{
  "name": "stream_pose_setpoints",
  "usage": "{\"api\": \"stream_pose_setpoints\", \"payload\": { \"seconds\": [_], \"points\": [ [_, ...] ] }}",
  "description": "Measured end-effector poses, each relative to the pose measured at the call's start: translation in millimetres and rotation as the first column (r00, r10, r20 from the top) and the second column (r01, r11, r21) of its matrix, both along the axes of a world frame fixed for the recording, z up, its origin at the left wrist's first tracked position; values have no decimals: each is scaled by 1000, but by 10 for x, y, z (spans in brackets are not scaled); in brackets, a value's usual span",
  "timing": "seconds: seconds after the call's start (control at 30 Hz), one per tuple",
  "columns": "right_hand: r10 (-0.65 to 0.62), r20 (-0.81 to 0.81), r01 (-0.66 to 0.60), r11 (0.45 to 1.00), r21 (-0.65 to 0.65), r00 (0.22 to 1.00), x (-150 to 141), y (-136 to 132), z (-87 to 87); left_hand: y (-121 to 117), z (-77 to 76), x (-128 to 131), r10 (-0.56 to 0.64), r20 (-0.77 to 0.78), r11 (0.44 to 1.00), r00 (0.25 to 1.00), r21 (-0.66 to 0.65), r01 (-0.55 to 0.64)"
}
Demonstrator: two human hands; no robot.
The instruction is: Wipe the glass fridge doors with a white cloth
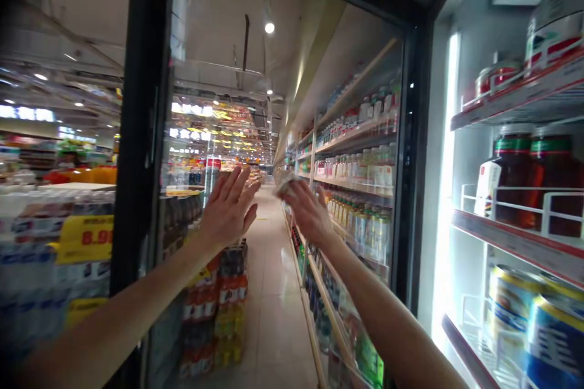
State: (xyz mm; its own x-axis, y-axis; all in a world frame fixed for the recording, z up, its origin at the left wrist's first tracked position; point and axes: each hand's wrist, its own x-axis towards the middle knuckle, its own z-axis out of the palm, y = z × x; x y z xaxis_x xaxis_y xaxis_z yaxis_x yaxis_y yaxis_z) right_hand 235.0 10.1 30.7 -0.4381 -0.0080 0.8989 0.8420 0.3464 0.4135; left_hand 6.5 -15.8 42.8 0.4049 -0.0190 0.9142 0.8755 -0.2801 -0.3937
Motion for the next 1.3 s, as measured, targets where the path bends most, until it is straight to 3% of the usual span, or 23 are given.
{"api": "stream_pose_setpoints", "payload": {
  "seconds": [0.07, 0.13, 0.2, 0.27, 0.37, 0.43, 0.47, 0.53, 0.63, 0.67, 0.7, 0.77, 0.87, 0.93, 0.97, 1.0, 1.07, 1.17, 1.2, 1.23, 1.3],
  "points": [
    [-41, -309, 41, 999, -8, 950, 429, 55, 137, 10, -8, -1, -4, -5, 1000, 1000, -17, 3],
    [-16, -660, 49, 998, 31, 751, 763, 142, 310, 14, -12, 5, -10, -2, 999, 1000, -42, 10],
    [-24, -748, 62, 998, 23, 664, 797, 208, 383, 12, -1, 13, -22, 10, 996, 1000, -80, 23],
    [-52, -657, 56, 998, -15, 753, 527, 212, 298, 9, 22, 21, -42, 35, 989, 999, -140, 46],
    [-66, -252, 36, 992, -121, 966, 2, 101, 13, 16, 29, 2, -72, 63, 966, 995, -245, 86],
    [-64, -70, 51, 982, -184, 995, -69, 22, -119, 26, -33, -46, -76, 59, 951, 995, -296, 90],
    [-81, -72, 66, 980, -189, 994, 20, 5, -138, 29, -89, -81, -72, 58, 946, 996, -312, 87],
    [-149, -261, 110, 981, -158, 954, 375, 31, -82, 27, -231, -154, -68, 70, 940, 995, -330, 88],
    [-209, -667, 166, 978, -128, 715, 866, 158, 96, 15, -413, -230, -81, 109, 937, 991, -331, 113],
    [-209, -726, 173, 977, -126, 655, 898, 194, 126, 13, -443, -240, -88, 112, 935, 990, -332, 121],
    [-205, -735, 170, 978, -123, 647, 843, 215, 120, 14, -457, -246, -89, 113, 934, 990, -336, 123],
    [-177, -612, 138, 984, -111, 771, 522, 204, -8, 25, -450, -251, -82, 106, 931, 991, -347, 114],
    [-76, -198, 42, 985, -170, 977, -38, 87, -376, 70, -424, -273, -63, 79, 932, 995, -353, 87],
    [-27, 38, 35, 967, -250, 999, -105, 17, -554, 116, -427, -296, -40, 58, 938, 998, -341, 58],
    [-33, 79, 53, 962, -269, 996, -9, 4, -581, 142, -434, -308, -35, 53, 945, 998, -324, 50],
    [-66, 45, 75, 961, -265, 997, 155, 12, -561, 167, -443, -317, -38, 49, 952, 998, -302, 51],
    [-169, -221, 120, 969, -215, 961, 575, 78, -415, 210, -460, -328, -48, 53, 960, 997, -275, 61],
    [-206, -626, 140, 978, -153, 752, 939, 206, -192, 239, -470, -327, -58, 60, 958, 996, -276, 73],
    [-194, -656, 134, 981, -140, 730, 906, 229, -187, 241, -469, -325, -58, 64, 957, 996, -281, 74],
    [-183, -630, 127, 983, -134, 755, 797, 234, -231, 240, -467, -322, -64, 67, 957, 996, -279, 80],
    [-165, -447, 116, 984, -136, 879, 446, 197, -446, 237, -462, -318, -77, 71, 957, 994, -273, 94]
  ]
}}
